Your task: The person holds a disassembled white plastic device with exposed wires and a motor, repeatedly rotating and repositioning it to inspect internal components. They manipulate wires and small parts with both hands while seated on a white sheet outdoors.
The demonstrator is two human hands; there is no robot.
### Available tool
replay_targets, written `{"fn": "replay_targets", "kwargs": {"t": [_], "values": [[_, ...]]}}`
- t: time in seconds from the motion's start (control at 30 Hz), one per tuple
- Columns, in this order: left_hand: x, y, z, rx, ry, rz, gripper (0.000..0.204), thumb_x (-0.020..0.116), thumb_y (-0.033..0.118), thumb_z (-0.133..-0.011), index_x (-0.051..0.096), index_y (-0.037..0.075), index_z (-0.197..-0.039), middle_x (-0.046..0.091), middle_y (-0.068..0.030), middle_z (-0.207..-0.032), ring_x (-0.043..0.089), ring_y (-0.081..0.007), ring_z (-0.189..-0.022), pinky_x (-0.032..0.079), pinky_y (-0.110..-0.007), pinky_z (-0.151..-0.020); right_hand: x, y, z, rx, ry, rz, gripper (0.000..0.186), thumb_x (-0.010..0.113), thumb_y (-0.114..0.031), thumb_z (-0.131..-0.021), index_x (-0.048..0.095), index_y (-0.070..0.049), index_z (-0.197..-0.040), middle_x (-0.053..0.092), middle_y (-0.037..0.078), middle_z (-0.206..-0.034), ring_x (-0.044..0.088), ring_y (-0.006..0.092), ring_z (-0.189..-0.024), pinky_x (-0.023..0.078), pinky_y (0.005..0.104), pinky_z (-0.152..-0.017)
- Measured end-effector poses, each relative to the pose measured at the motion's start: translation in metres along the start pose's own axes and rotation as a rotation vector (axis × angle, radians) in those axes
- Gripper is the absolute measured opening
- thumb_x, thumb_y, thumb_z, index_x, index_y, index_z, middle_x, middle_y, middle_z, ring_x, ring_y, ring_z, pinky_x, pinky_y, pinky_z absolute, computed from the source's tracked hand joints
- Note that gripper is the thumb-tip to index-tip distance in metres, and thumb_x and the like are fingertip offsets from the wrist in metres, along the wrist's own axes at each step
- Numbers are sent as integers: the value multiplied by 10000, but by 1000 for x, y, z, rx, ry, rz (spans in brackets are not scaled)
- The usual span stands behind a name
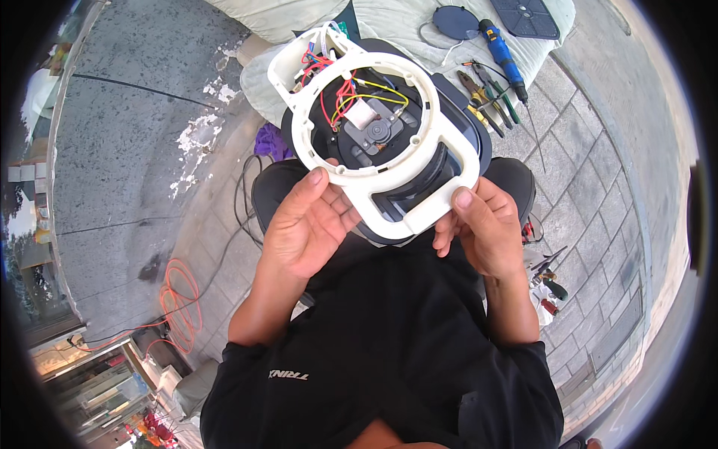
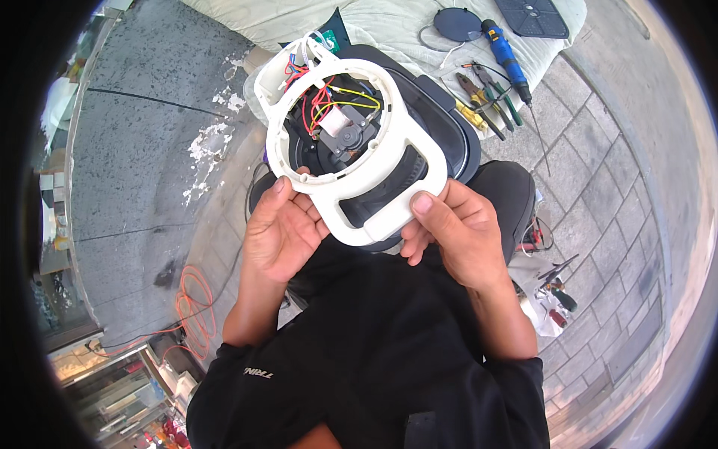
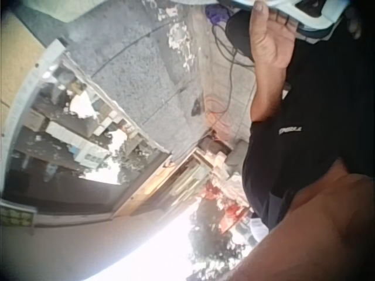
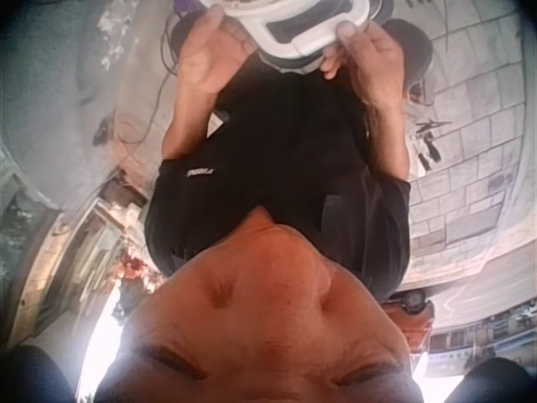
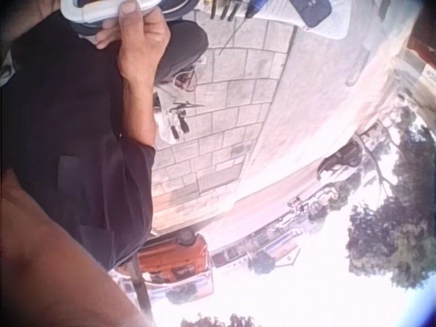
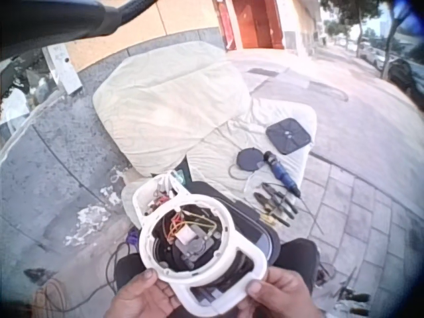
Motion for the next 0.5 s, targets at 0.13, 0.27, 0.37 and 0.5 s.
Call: {"fn": "replay_targets", "kwargs": {"t": [0.13,0.27,0.37,0.5], "values": [[1,1,0,-18,-27,-33,305,703,321,-1014,684,133,-1253,714,-97,-1305,635,-255,-1285,488,-467,-1105,0,-2,0,-9,8,48,304,626,-271,-1063,618,28,-1013,714,145,-783,695,212,-575,580,331,-490],[1,2,0,-3,-2,-29,333,700,341,-1010,675,133,-1269,714,-103,-1313,634,-252,-1288,480,-466,-1110,2,0,-1,-4,8,38,307,619,-270,-1064,615,34,-1026,711,148,-775,693,213,-571,580,335,-489],[4,-2,0,0,8,-11,365,708,347,-1003,666,119,-1285,712,-109,-1320,631,-250,-1290,477,-460,-1111,2,0,0,5,2,-39,266,641,-226,-1064,653,39,-1037,728,127,-806,704,187,-603,586,302,-515],[11,-2,1,-12,16,-19,441,698,358,-1007,628,66,-1331,688,-129,-1347,627,-258,-1293,475,-450,-1119,0,-1,1,-10,1,-44,262,635,-218,-1062,647,43,-1042,727,133,-803,705,192,-597,588,306,-514]]}}
Point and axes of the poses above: each hand's wrist, its own z-axis away from the middle knuckle, its own x-axis out of the palm, y = z × x, the point moved 9 cm from there along -z, towards the middle knuckle
